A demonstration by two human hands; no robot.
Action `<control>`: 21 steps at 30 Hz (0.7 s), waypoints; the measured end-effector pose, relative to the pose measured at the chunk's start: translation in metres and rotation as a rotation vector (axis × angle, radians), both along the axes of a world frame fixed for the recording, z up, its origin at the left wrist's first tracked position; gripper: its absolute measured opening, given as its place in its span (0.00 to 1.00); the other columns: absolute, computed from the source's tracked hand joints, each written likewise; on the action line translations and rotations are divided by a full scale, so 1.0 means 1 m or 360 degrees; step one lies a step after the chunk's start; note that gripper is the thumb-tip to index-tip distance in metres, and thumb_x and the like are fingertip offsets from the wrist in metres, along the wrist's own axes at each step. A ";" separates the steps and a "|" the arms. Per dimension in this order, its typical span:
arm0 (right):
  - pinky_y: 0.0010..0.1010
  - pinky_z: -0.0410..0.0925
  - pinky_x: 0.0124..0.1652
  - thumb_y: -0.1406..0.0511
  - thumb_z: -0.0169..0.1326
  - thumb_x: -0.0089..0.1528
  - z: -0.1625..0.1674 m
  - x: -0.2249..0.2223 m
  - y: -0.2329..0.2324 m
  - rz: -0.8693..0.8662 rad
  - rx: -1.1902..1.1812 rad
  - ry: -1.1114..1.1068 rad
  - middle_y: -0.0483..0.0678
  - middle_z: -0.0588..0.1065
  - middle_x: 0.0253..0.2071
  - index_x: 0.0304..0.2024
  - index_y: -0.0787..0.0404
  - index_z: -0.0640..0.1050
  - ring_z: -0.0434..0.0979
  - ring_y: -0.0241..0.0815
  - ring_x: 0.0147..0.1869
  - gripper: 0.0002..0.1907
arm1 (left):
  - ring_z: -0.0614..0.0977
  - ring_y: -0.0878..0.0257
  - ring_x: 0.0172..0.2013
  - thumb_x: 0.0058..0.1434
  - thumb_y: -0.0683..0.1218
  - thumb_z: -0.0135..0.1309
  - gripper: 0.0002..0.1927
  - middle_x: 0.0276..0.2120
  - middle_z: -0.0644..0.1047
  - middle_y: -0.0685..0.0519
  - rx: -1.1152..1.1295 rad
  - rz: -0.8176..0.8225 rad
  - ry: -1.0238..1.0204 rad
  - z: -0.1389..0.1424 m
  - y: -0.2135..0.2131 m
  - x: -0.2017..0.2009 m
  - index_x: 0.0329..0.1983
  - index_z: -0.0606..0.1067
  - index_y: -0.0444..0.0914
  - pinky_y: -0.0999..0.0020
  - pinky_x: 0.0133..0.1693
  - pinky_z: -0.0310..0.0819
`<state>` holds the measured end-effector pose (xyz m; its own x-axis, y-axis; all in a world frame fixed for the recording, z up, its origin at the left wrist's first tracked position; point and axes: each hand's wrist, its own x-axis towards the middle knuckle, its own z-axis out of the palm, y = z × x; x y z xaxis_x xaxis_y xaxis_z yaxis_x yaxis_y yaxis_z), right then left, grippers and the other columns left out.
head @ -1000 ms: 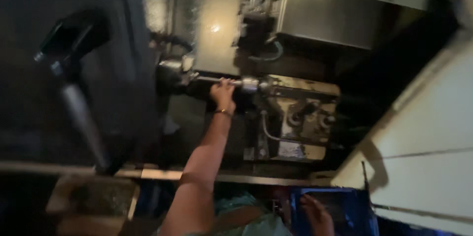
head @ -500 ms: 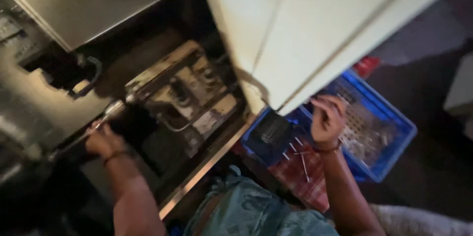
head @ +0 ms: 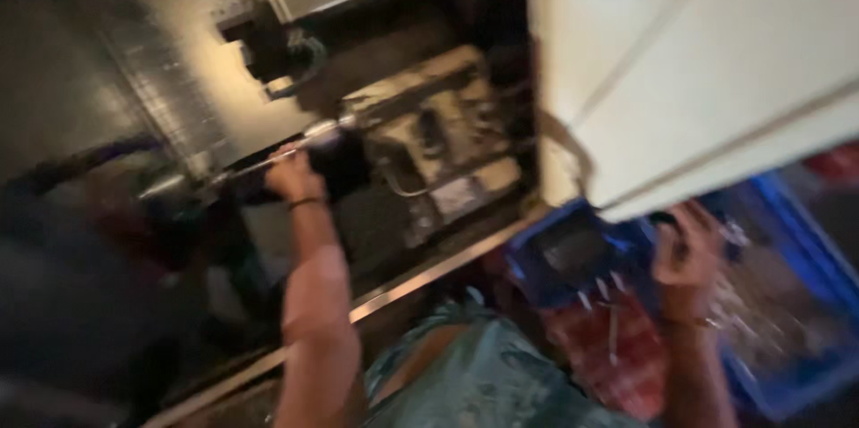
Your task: The person opens the CNC machine door, inserts a metal rod into the chuck, and closes the door. They then operate the control panel to start the machine and later remove the rod.
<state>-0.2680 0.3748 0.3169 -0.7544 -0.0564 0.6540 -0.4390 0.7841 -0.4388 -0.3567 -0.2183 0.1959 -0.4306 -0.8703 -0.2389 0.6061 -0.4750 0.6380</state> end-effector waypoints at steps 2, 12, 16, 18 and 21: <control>0.36 0.72 0.52 0.71 0.57 0.77 0.001 -0.004 0.010 0.0115 0.0172 0.0090 0.58 0.76 0.59 0.61 0.62 0.76 0.78 0.56 0.60 0.10 | 0.83 0.54 0.35 0.69 0.43 0.46 0.09 0.34 0.78 0.44 0.0063 0.0078 0.0050 0.002 -0.003 -0.005 0.34 0.72 0.34 0.58 0.43 0.87; 0.28 0.77 0.48 0.77 0.56 0.73 0.005 -0.008 0.030 0.0104 0.0030 -0.0227 0.59 0.75 0.52 0.55 0.70 0.80 0.81 0.47 0.50 0.09 | 0.85 0.50 0.40 0.73 0.43 0.43 0.11 0.41 0.80 0.41 0.0307 0.0178 -0.0223 0.004 -0.009 -0.006 0.45 0.70 0.28 0.54 0.47 0.84; 0.27 0.76 0.50 0.76 0.57 0.73 0.008 -0.009 0.040 0.0167 0.0005 -0.0288 0.58 0.76 0.52 0.55 0.69 0.80 0.81 0.45 0.51 0.09 | 0.84 0.50 0.42 0.73 0.44 0.42 0.11 0.43 0.79 0.42 0.0293 0.0135 -0.0254 0.000 -0.012 -0.008 0.47 0.70 0.29 0.55 0.48 0.82; 0.26 0.76 0.50 0.75 0.56 0.73 0.005 -0.013 0.043 0.0180 -0.0162 -0.0385 0.56 0.75 0.51 0.54 0.68 0.80 0.81 0.42 0.50 0.08 | 0.85 0.51 0.42 0.73 0.44 0.42 0.12 0.43 0.80 0.42 0.0295 0.0130 -0.0254 -0.002 -0.013 -0.008 0.47 0.70 0.29 0.55 0.49 0.82; 0.30 0.72 0.45 0.75 0.61 0.71 -0.004 -0.028 0.040 0.0030 0.0006 -0.0181 0.57 0.76 0.44 0.43 0.70 0.80 0.78 0.46 0.44 0.02 | 0.85 0.51 0.41 0.73 0.43 0.42 0.11 0.42 0.80 0.43 0.0326 0.0147 -0.0236 -0.004 -0.013 -0.009 0.46 0.70 0.29 0.55 0.48 0.83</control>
